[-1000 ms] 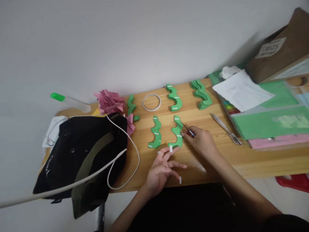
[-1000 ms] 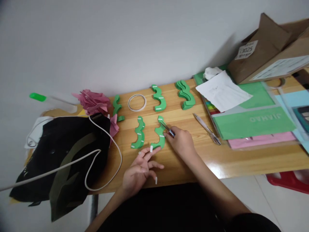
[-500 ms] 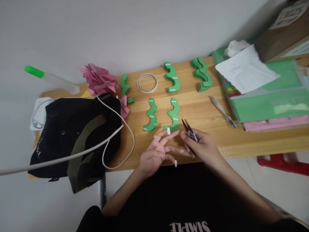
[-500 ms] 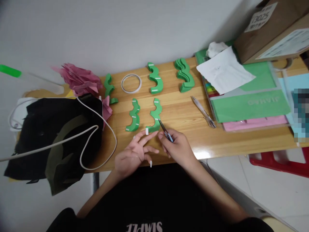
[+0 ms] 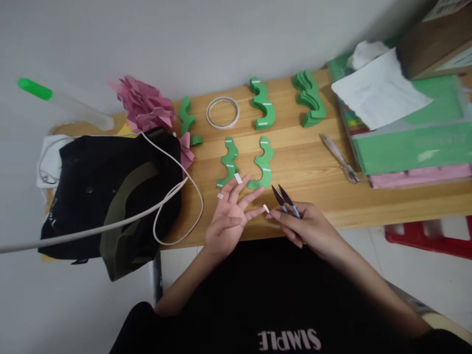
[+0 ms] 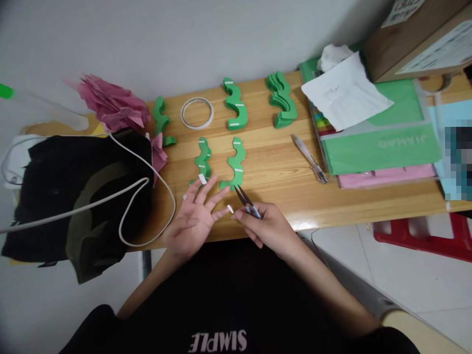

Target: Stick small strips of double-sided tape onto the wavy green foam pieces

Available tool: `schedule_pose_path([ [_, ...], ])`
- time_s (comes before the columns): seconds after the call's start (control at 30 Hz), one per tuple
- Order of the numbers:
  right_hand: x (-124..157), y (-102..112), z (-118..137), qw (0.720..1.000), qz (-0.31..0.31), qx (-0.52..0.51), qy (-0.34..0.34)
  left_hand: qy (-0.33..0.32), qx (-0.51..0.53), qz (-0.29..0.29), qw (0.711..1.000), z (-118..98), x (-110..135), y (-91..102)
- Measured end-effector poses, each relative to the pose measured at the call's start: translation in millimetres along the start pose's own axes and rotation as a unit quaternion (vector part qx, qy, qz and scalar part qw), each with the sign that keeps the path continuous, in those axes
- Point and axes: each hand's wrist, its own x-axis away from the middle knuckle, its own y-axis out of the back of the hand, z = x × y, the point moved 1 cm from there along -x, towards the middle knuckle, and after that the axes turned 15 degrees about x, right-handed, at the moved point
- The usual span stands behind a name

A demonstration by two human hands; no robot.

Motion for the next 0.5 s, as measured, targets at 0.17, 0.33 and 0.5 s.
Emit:
schedule_pose_path([
  [0.17, -5.6, -2.3, -1.8, 1.0, -0.008, -0.019, -0.009, -0.013, -0.011, 0.015, 1.0, 4.6, 0.3, 0.2],
  [0.33, -6.8, 0.3, -3.0, 1.0, 0.01, -0.01, -0.009, -0.039, -0.102, 0.075, 0.991, 9.9, 5.1, 7.2],
  [0.5, -12.0, 9.9, -0.1, 0.999, 0.033, 0.024, 0.0, -0.138, -0.38, 0.112, 0.908, 3.0, 17.5, 20.4],
])
